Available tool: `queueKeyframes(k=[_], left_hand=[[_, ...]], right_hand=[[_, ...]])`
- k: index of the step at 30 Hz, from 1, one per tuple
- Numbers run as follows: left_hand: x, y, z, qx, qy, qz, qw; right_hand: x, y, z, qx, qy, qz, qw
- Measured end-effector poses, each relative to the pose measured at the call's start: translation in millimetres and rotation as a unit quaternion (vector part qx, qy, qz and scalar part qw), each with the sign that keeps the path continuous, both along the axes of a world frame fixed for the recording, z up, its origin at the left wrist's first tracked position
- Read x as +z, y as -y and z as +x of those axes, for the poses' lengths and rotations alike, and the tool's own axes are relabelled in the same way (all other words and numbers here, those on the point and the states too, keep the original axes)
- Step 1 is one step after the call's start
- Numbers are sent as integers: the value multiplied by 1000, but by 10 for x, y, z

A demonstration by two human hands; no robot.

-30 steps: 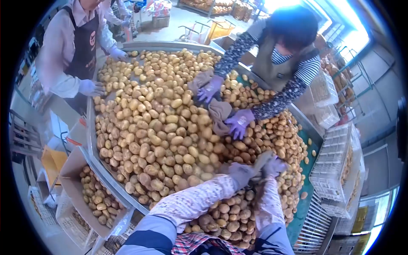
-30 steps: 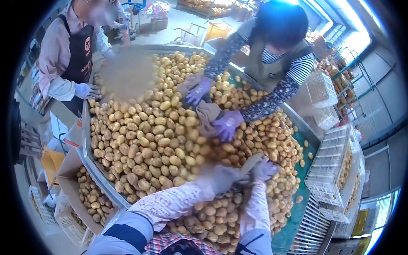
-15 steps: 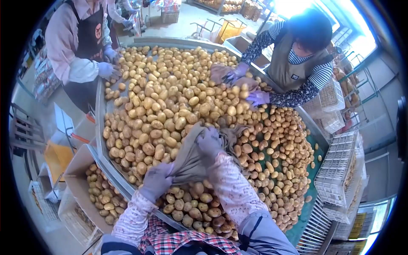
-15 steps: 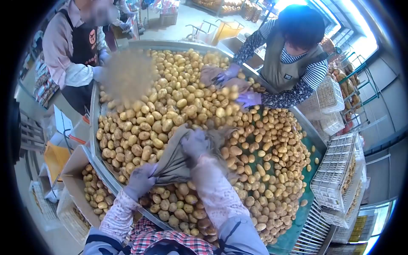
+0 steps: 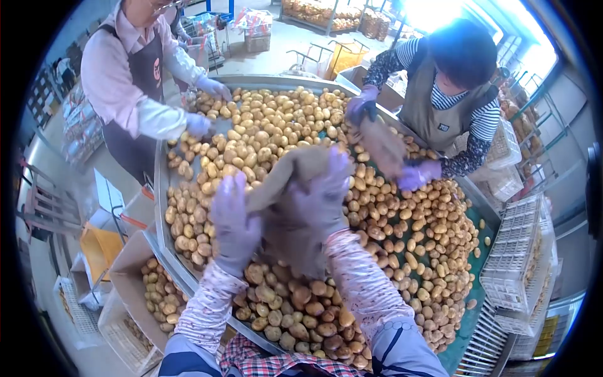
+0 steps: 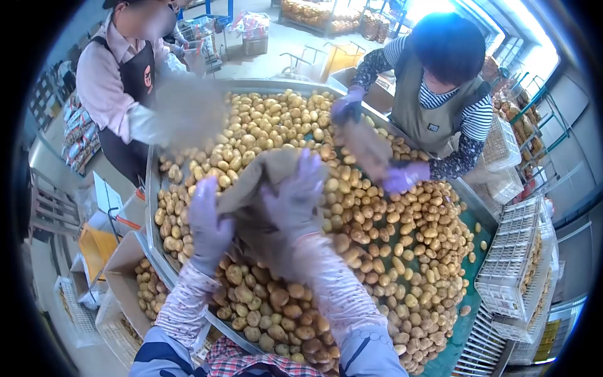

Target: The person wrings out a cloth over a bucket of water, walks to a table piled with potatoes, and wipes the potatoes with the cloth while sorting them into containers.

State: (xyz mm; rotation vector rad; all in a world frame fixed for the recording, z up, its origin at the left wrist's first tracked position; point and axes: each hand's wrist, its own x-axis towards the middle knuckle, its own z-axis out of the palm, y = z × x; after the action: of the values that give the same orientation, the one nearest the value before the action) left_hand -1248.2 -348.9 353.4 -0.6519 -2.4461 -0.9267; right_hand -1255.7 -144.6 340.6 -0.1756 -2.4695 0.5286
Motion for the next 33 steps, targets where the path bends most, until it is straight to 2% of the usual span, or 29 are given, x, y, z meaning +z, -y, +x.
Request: queueKeyframes(k=[1,2,5,8,12,16,17,18,19,21,24,26,27,29,32,33], left_hand=[[-288,-78,28,-5,18,-70,997],[-524,-149,-35,-9,37,-139,990],[-1020,-283,-414,-64,153,-247,955],[-1032,-521,-1063,-38,207,-334,919],[-1079,-516,-1543,-24,266,-321,908],[-1075,-382,-1957,-11,288,-326,900],[-1032,-342,-1938,-22,297,-337,893],[-1007,-324,-1827,-41,312,-350,882],[-976,-275,-1700,-55,279,-368,885],[-966,-237,-1459,-100,291,-327,894],[-877,-221,-954,-144,236,-292,916],[-679,-315,-608,-176,234,-301,908],[-680,-347,-404,-198,205,-241,928],[-788,-419,12,-241,154,-118,951],[-599,-440,706,-256,77,-64,961],[-537,-423,915,-272,64,-78,957]], right_hand=[[-203,114,9,5,134,82,988],[-342,172,-55,11,266,162,950],[-631,112,-457,69,345,75,933],[-787,64,-902,74,330,65,939],[-782,127,-1602,61,405,51,911],[-674,319,-1656,33,380,71,922],[-934,322,-1628,-8,324,69,944],[-883,320,-1532,11,343,75,936],[-833,286,-1367,25,364,75,928],[-658,189,-1073,51,367,76,926],[-164,43,-406,159,418,163,879],[-478,-178,-41,75,369,-51,925],[-596,-288,152,34,340,-159,926],[-418,-423,657,34,320,-77,944],[-179,-500,1678,82,264,24,961],[-210,-476,1925,86,243,65,964]])
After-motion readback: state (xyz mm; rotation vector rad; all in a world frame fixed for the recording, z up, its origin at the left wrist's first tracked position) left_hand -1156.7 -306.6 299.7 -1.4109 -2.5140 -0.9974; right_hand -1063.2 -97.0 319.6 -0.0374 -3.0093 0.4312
